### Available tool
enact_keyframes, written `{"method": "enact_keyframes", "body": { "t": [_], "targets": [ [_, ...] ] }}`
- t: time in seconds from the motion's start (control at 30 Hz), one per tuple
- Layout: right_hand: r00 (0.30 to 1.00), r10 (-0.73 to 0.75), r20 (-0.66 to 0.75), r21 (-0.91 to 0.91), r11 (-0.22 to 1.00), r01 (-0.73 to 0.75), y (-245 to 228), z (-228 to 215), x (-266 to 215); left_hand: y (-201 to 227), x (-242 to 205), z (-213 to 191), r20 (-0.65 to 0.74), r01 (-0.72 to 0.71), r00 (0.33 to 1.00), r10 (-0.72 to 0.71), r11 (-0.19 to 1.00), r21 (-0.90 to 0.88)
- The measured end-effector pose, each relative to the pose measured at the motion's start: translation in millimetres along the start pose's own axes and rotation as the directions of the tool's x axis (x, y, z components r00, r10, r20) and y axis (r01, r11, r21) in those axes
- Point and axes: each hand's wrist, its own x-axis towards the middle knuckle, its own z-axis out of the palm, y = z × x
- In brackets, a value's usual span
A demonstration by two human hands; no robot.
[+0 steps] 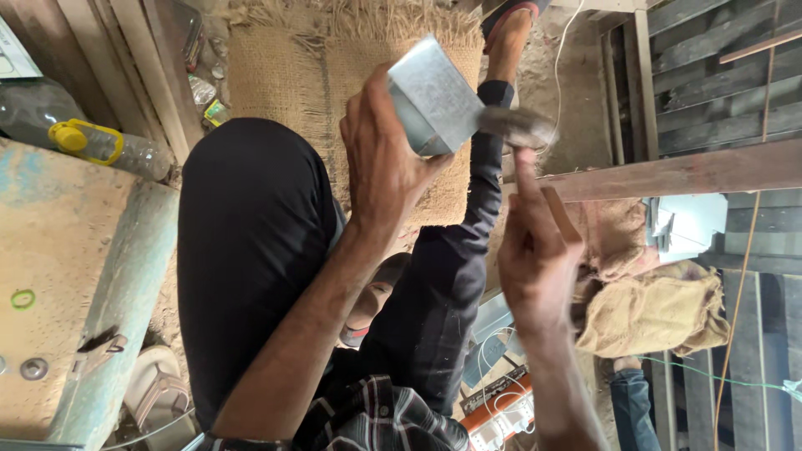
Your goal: The person sits cross-legged and repeatedly hammers a small rectangular metal box on a burlap-covered surface. They rotate the box to strike different sides and edges, using a hammer in their right hand.
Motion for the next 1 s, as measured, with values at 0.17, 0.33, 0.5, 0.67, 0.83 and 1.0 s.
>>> {"method": "enact_keyframes", "body": {
  "t": [0.17,0.33,0.5,0.67,0.83,1.0],
  "targets": [
    [0.977,0.029,0.210,-0.024,0.999,-0.025,11,4,-9,0,-1,0,-0.019,-0.047,0.999,0.047,0.999,0.005],
    [0.999,-0.010,0.042,0.026,1.000,0.009,20,-23,-13,-8,-8,13,-0.085,-0.121,0.989,0.120,0.993,-0.006],
    [0.995,-0.082,-0.054,-0.024,0.996,0.081,10,-21,1,-15,-9,20,-0.117,-0.143,0.983,0.141,0.990,-0.007],
    [0.976,-0.016,0.217,0.009,1.000,0.014,19,13,-2,-12,-10,18,-0.113,-0.117,0.987,0.114,0.993,-0.014],
    [0.978,0.006,0.208,0.005,1.000,-0.007,21,-19,-18,-9,-7,15,-0.126,-0.159,0.979,0.158,0.987,0.003],
    [1.000,0.015,-0.009,-0.040,0.999,-0.015,-2,-33,-8,-12,-13,15,-0.101,-0.132,0.986,0.132,0.991,0.008]
  ]
}}
